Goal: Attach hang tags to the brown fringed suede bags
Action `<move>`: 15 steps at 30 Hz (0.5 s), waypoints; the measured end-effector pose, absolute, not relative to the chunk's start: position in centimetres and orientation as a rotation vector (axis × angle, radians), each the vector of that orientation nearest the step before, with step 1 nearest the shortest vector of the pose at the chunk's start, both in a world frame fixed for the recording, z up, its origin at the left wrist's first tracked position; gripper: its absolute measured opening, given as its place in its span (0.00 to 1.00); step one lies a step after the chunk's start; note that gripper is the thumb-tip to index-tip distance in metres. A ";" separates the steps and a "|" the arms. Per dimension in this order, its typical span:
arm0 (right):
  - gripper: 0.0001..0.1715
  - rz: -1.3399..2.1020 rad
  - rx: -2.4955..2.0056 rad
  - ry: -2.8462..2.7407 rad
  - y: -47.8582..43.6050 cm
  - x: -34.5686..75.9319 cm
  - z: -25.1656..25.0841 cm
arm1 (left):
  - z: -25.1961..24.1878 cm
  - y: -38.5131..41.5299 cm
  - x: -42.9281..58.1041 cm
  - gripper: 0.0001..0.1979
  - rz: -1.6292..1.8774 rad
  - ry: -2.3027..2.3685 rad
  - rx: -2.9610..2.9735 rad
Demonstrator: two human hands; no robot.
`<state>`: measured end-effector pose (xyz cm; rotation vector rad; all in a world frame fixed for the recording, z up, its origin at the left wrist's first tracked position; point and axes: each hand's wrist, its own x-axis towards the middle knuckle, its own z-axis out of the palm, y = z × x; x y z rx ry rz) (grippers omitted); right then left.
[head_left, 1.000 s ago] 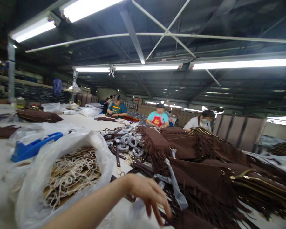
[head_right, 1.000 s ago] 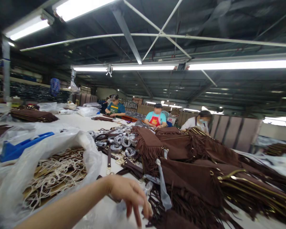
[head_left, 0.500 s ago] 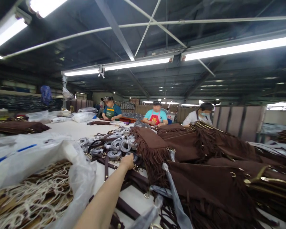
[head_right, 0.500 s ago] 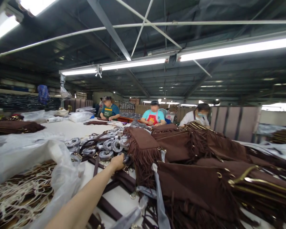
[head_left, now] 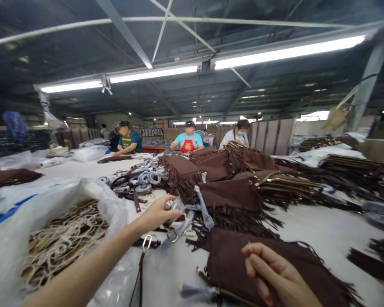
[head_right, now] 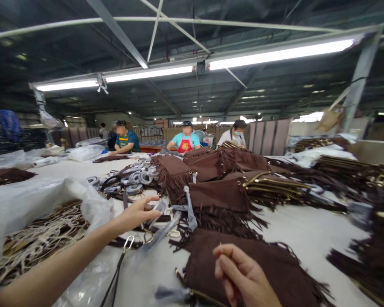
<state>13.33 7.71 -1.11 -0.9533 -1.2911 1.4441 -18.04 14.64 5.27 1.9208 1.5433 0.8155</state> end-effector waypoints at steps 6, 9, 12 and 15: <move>0.25 1.407 -1.023 -1.257 1.7 16.9 0.2 | -1.3 11.3 -15.1 0.22 0.567 1.692 2.311; 0.24 1.383 -1.106 -1.221 -1.0 19.2 -0.5 | -0.1 10.6 -12.9 0.18 0.506 1.752 2.410; 0.24 1.299 -1.147 -1.163 -2.7 21.0 -0.9 | 2.6 9.0 -9.1 0.11 0.402 1.668 2.726; 0.24 1.262 -1.152 -1.113 -3.6 22.0 -1.0 | 2.9 7.1 -4.3 0.06 0.247 1.151 3.016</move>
